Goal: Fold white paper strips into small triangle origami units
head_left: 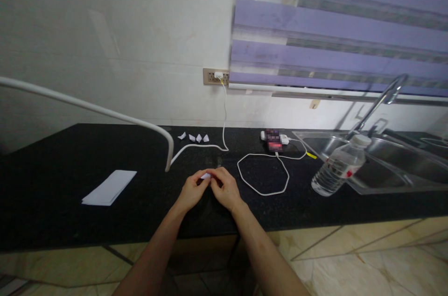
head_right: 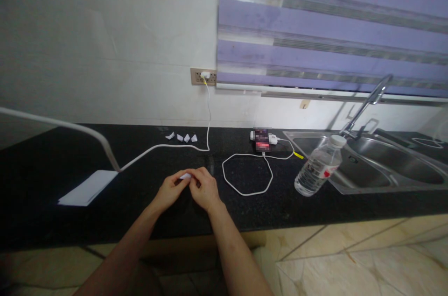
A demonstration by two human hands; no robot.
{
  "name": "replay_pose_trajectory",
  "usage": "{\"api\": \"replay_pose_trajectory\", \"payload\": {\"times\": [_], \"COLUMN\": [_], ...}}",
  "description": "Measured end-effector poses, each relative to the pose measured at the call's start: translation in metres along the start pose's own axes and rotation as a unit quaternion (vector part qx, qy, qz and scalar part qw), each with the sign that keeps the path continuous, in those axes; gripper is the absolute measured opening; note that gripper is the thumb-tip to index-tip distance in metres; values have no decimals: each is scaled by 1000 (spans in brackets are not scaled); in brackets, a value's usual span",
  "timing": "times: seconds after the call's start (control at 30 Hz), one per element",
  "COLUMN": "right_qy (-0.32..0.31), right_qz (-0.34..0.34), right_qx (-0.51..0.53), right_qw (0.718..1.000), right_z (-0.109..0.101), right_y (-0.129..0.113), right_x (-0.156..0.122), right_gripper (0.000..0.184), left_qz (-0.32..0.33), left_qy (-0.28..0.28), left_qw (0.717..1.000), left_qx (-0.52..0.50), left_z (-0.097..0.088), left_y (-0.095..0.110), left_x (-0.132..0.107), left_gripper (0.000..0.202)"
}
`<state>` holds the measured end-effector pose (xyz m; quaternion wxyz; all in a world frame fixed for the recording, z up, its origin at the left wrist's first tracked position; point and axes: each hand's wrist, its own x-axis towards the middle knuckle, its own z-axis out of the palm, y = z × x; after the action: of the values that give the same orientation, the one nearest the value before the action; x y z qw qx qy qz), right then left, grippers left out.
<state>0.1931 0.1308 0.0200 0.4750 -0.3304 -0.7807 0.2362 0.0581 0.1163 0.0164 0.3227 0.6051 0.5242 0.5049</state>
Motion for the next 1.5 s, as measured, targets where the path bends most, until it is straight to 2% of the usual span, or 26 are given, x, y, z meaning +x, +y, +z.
{"api": "replay_pose_trajectory", "payload": {"times": [0.33, 0.63, 0.87, 1.17, 1.27, 1.37, 1.5], "right_qy": [11, 23, 13, 18, 28, 49, 43], "right_qz": [-19, 36, 28, 14, 35, 78, 73], "right_qx": [9, 26, 25, 11, 30, 77, 71], "right_qw": [1000, 999, 999, 1000, 999, 993, 994], "right_z": [1, 5, 3, 0, 1, 4, 4], "right_y": [3, 7, 3, -2, 1, 6, 10], "right_x": [1, 0, 1, 1, 1, 1, 1], "right_gripper": [32, 28, 14, 12, 10, 20, 17], "left_qz": [8, -2, 2, -62, -74, -79, -70], "left_qy": [-1, 18, 9, 8, 13, 31, 30], "left_qw": [1000, 999, 999, 994, 991, 990, 989], "left_qx": [-18, -44, -52, -90, -108, -115, -123], "left_z": [0, 0, -1, -1, 1, 2, 2], "left_y": [-6, 3, 1, 11, 8, 2, -1], "left_x": [2, 1, 1, -1, 0, 1, 2], "left_gripper": [32, 29, 30, 30, 32, 32, 34]}}
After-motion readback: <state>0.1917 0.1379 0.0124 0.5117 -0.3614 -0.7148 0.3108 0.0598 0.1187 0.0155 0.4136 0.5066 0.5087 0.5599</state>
